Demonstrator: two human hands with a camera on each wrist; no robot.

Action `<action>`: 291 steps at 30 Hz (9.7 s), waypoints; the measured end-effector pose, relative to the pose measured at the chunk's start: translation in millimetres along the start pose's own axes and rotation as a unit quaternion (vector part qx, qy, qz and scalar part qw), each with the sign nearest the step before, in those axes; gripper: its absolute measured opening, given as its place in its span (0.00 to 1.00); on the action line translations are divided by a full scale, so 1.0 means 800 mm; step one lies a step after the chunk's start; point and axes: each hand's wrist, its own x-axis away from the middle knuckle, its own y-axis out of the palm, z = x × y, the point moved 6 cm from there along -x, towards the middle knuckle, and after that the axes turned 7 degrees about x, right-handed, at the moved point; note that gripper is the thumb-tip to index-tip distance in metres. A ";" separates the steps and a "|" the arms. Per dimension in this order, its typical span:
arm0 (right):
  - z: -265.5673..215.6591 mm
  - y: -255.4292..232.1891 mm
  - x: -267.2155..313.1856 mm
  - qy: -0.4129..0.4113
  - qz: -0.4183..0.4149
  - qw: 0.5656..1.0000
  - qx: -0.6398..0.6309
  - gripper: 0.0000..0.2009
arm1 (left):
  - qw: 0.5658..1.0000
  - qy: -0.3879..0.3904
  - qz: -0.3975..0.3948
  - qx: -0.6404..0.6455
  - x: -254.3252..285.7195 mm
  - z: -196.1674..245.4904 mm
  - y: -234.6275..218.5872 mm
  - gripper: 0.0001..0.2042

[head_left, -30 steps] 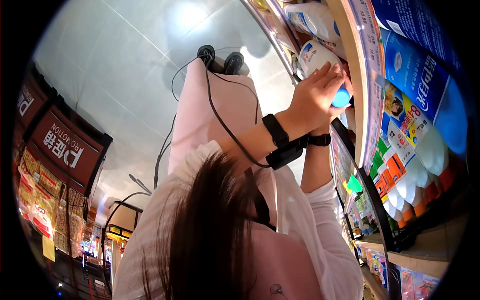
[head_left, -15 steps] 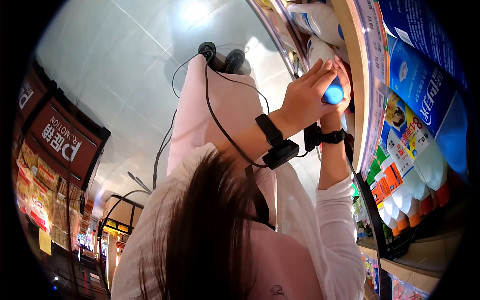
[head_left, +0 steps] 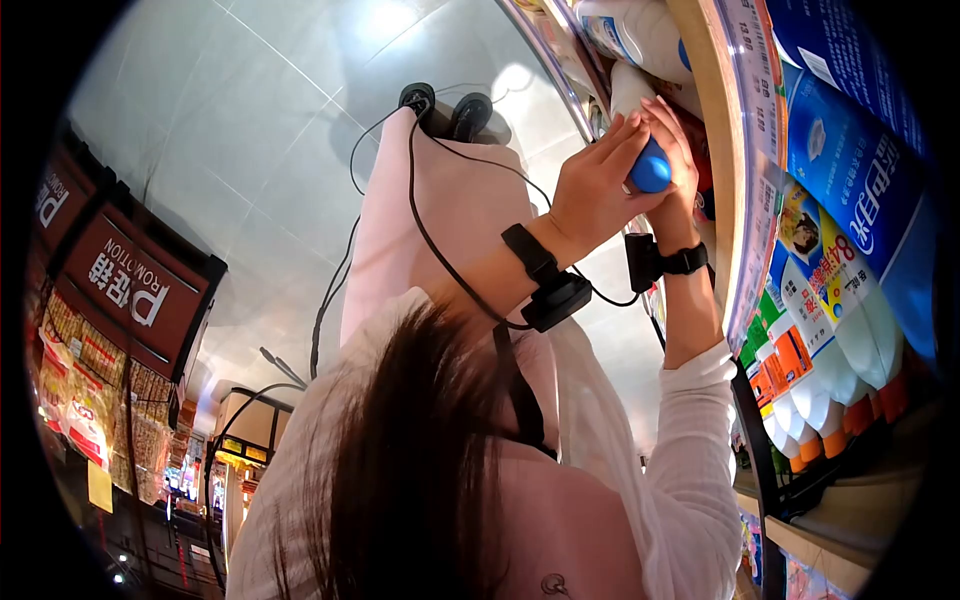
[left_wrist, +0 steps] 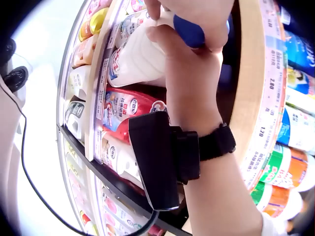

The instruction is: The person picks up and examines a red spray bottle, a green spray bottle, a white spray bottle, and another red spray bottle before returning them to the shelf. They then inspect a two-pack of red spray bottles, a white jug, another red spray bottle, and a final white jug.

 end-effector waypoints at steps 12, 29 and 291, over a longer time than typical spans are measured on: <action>0.071 -0.014 0.051 0.237 -0.014 0.954 -0.182 0.19 | 0.993 0.051 -0.044 -0.100 -0.028 0.013 0.053 0.28; 0.086 -0.027 0.105 0.233 -0.008 0.959 0.161 0.26 | 0.988 0.022 -0.143 -0.054 -0.026 0.024 0.082 0.18; 0.049 0.046 -0.070 0.275 0.030 0.960 0.038 0.25 | 0.997 0.029 -0.056 0.051 -0.138 -0.031 -0.024 0.22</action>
